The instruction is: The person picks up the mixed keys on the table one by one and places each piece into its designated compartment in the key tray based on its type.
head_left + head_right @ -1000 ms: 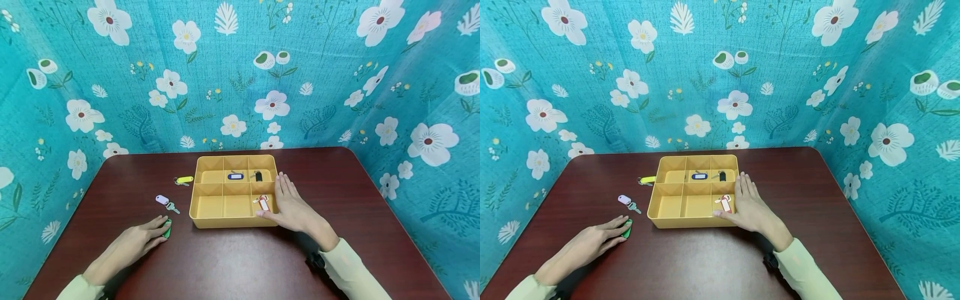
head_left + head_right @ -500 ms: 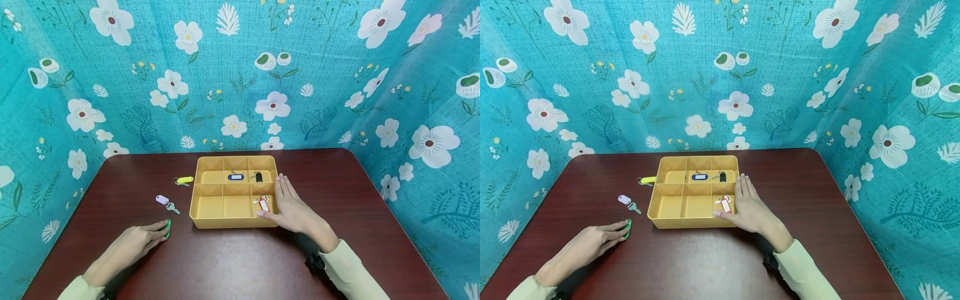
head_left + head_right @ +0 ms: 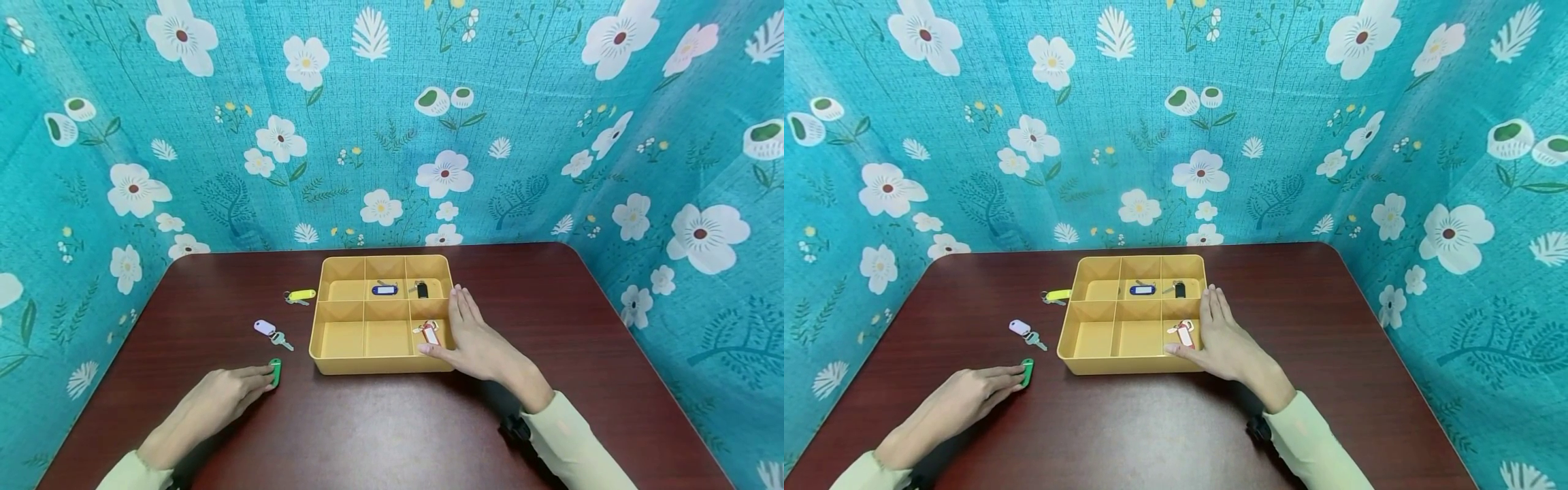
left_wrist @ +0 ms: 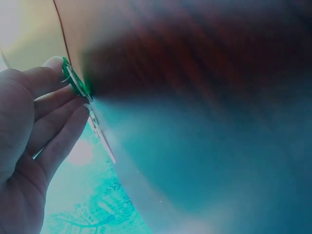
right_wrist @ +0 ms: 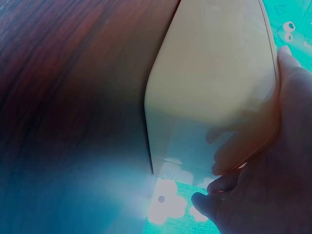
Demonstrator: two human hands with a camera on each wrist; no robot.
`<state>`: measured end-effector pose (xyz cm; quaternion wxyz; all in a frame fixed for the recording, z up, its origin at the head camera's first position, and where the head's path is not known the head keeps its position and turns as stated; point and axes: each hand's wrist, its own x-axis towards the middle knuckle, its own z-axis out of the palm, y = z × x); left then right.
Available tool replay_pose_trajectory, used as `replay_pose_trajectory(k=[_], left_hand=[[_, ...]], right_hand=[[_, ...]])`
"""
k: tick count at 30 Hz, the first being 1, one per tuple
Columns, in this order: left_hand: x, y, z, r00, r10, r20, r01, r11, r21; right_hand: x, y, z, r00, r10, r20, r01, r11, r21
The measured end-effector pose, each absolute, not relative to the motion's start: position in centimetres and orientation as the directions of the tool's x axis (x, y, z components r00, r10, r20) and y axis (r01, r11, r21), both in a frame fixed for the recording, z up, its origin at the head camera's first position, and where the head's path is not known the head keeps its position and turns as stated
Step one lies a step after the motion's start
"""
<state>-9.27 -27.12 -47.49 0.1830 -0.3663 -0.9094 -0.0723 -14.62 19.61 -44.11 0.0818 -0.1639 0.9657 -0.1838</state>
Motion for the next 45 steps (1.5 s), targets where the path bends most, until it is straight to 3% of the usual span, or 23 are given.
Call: replay_pose_trajectory(k=[25,37,45], left_hand=[[-9.9,-25.2,-44.4,-0.724,0.609,0.324,0.629,0.776,-0.054],[-10.6,-24.8,-42.9,-0.612,0.688,0.390,0.698,0.702,-0.143],[-10.5,-24.4,-42.6,-0.706,0.625,0.333,0.633,0.768,-0.098]], right_hand=[[-14.6,19.7,-44.1,-0.932,-0.348,-0.098,-0.286,0.876,-0.389],[-14.7,19.7,-44.0,-0.932,-0.348,-0.104,-0.283,0.874,-0.395],[-14.6,19.7,-44.2,-0.932,-0.345,-0.107,-0.280,0.876,-0.392]])
